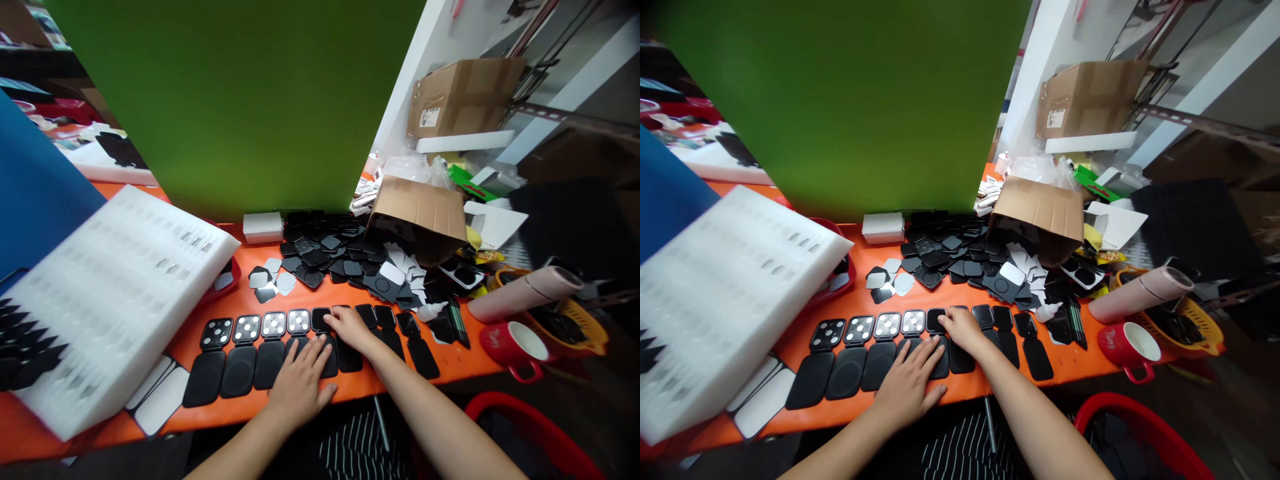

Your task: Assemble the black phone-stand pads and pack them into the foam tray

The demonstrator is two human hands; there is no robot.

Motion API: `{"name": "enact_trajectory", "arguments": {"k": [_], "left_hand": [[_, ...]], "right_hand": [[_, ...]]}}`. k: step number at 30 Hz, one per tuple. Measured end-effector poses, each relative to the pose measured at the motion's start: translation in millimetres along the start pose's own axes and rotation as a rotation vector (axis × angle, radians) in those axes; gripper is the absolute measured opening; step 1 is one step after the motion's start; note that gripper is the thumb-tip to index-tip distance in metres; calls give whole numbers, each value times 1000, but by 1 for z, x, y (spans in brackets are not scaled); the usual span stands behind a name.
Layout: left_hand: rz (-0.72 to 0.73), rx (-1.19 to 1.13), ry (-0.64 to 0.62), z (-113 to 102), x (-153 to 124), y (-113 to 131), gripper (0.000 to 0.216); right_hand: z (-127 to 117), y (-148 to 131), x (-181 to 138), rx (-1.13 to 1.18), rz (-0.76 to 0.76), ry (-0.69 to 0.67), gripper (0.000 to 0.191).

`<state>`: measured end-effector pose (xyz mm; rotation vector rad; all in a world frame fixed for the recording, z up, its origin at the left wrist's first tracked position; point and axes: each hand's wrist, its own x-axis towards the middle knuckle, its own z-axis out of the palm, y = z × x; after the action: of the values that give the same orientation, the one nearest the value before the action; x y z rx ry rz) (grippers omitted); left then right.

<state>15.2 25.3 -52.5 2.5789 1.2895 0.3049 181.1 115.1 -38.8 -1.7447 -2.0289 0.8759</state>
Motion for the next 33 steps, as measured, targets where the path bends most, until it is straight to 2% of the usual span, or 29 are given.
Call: {"name": "enact_trajectory", "arguments": {"k": [7,15,20,23,25,28,33], "left_hand": [[-6,-20,-3,-2,0,0,63],[0,-18,8,0,1,-1,63],[-14,-28,12,0,0,0,63],[-19,-47,14,-1,-1,0,62],[-18,-59,10,-3,0,0,63],[-13,-69,0,-5,1,0,63],[-16,-104,-30,-5,0,2,62]], "right_hand": [[-1,-2,15,-109,86,-54,26],[-3,-10,17,-276,124,-85,30],[-9,-23,18,-422,137,-73,45],[-9,-26,6,-485,30,-2,37],[-6,-24,-8,-452,-170,6,27],[3,-14,-26,-418,-416,-80,35],[12,-3,-27,-427,-401,-130,37]]}}
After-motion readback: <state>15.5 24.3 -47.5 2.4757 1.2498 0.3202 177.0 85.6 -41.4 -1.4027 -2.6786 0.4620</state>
